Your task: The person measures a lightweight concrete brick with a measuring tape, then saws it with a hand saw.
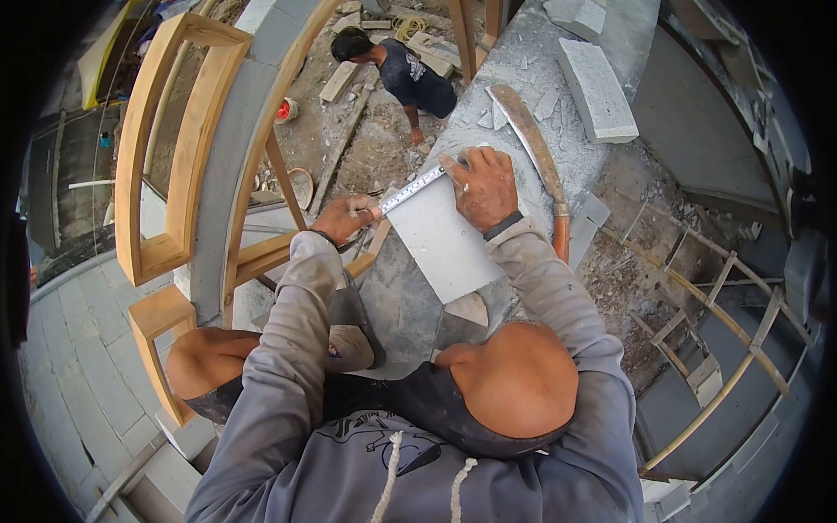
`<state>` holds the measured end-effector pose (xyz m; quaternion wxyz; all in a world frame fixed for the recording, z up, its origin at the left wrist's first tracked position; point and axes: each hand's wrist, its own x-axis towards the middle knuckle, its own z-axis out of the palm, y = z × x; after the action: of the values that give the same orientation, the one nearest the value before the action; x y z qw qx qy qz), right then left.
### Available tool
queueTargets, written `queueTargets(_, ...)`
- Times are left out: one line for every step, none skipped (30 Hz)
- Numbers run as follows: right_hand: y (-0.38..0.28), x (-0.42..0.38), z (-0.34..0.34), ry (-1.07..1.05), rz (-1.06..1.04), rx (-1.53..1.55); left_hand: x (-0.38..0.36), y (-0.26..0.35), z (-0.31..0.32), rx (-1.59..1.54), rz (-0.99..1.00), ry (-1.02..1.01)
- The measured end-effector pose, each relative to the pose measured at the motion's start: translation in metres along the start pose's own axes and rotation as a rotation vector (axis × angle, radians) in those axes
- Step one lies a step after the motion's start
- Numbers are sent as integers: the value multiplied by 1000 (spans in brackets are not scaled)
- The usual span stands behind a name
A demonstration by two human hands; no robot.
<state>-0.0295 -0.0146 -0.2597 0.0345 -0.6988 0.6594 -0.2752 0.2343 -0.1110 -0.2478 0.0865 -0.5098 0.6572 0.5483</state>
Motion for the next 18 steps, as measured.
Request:
queueTargets(-1,0,-1,1,1,1,0,1,-1,20,5,-1)
queueTargets(-1,-1,-1,0,2,0,-1,2,-1,39,11,-2)
queueTargets(-1,-2,-1,0,2,0,0,-1,-1,39,11,-2)
queueTargets(-2,-2,-1,4,-16,-11,1,-3,-2,43,18,-8)
queueTargets(-2,-2,-2,8,-35,-23,2,-5,-2,46,26,-13)
queueTargets(-2,-2,-2,8,-37,-22,3,-8,-2,45,25,-11)
queueTargets(-3,-2,-1,-4,-20,-26,2,-5,-2,60,19,3)
queueTargets(-3,-2,-1,-15,-3,-30,0,-3,-1,74,12,17)
queueTargets(-4,-2,-1,-17,-3,-28,0,-3,-1,73,9,17)
queueTargets(-4,-2,-1,-19,0,-36,0,-3,0,45,-3,27)
queueTargets(-4,-1,-1,-21,4,-46,0,-3,0,17,-15,36)
queueTargets(-4,-1,-1,-21,3,-47,0,-3,0,16,-14,36)
queueTargets(-3,-1,0,-16,1,-40,0,-3,0,21,-22,40)
queueTargets(-3,-1,0,-10,-1,-34,0,-2,0,27,-30,43)
queueTargets(-3,-2,-1,-11,-1,-35,0,-2,0,26,-29,43)
queueTargets(-3,-2,-1,-13,-1,-33,-1,-1,0,5,-48,39)
queueTargets(-3,-2,-1,-15,-1,-32,-1,0,0,-14,-67,34)
queueTargets(-3,-1,-2,-13,0,-32,-1,1,-1,-13,-66,34)
